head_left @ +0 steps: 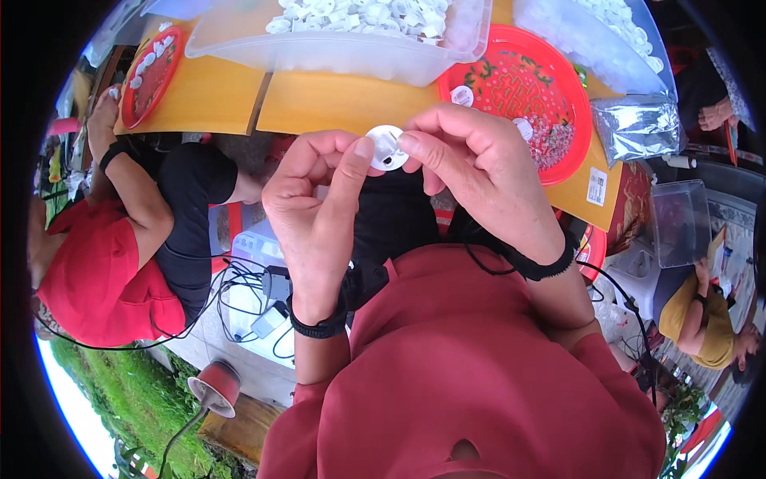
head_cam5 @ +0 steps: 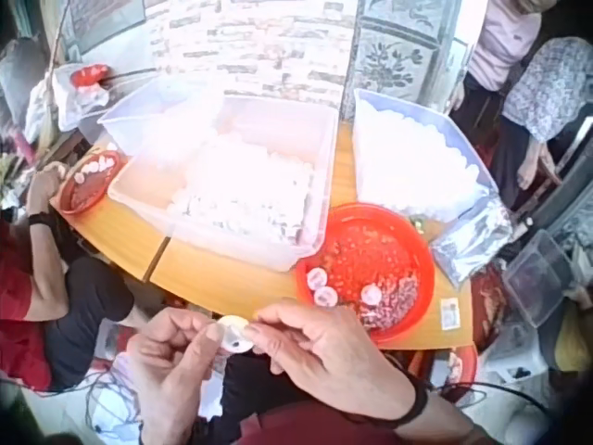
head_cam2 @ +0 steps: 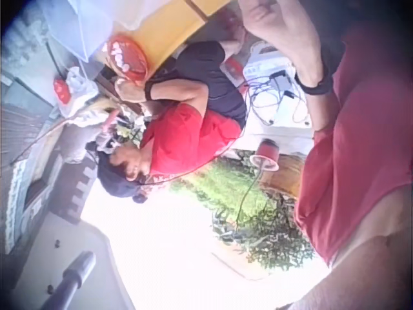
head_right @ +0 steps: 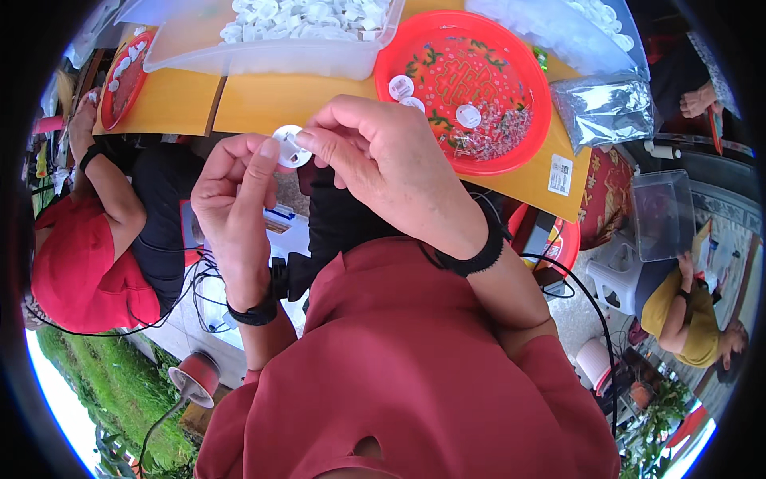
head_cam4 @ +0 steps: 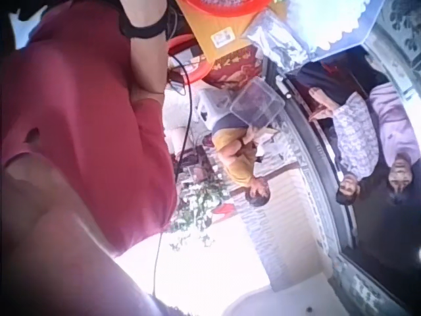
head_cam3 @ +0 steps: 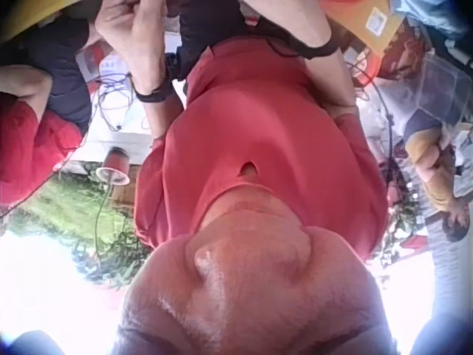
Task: The person picks up a white plastic base and a small electronic component from a red tray, inserts the component into the base, and places the assembled unit back onto the tray before reaching for another base from a clear plastic bin.
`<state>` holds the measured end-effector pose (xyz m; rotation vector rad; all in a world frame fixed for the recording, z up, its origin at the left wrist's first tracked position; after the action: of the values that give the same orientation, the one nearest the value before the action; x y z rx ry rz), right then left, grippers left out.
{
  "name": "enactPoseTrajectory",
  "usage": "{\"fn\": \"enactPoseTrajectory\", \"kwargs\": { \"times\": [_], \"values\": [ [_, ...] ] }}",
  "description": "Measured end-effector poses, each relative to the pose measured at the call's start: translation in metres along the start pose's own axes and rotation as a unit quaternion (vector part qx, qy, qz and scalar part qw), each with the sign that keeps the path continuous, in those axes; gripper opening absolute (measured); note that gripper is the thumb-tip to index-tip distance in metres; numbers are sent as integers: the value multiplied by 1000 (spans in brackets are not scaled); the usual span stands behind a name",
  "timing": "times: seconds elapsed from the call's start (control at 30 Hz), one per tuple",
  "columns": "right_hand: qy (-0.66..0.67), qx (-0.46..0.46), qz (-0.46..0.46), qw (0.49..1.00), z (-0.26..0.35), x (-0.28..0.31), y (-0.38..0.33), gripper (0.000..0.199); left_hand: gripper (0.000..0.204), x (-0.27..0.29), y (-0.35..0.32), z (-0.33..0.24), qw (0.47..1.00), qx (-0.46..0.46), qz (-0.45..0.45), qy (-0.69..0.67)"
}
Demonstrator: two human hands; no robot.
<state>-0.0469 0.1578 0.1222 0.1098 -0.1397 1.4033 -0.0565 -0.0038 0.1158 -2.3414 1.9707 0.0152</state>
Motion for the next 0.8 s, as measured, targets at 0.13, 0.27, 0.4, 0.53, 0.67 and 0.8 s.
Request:
{"fn": "enactPoseTrajectory", "kwargs": {
  "times": [0.13,0.27,0.4,0.53,0.67,0.8],
  "values": [
    [29,6,-34,999,-11,26,-5,19,9,-27,-7,6,999,-3,35,6],
    [58,-62,-18,996,-22,39,-11,17,10,-39,-7,11,999,-12,39,36],
    [35,-58,-41,997,-32,48,-11,16,10,-49,-3,11,995,-34,44,77],
    [104,-115,-37,987,-43,55,-5,19,11,-61,4,15,994,-22,63,91],
    [135,-169,-49,975,-52,60,-1,19,13,-69,5,21,995,14,66,69],
    [155,-165,-58,972,-57,64,-1,19,15,-70,5,27,994,57,71,64]
  ]
}}
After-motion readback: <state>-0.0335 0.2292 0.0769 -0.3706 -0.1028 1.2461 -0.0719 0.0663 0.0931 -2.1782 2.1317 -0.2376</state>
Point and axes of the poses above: each hand's wrist, its own y-axis towards the middle knuckle, its own x-axis out of the back of the hand, z = x × y, the point moved 6 cm from there along y, towards the middle knuckle, and after that the axes turned 13 degrees about -z, right-handed, at the moved point
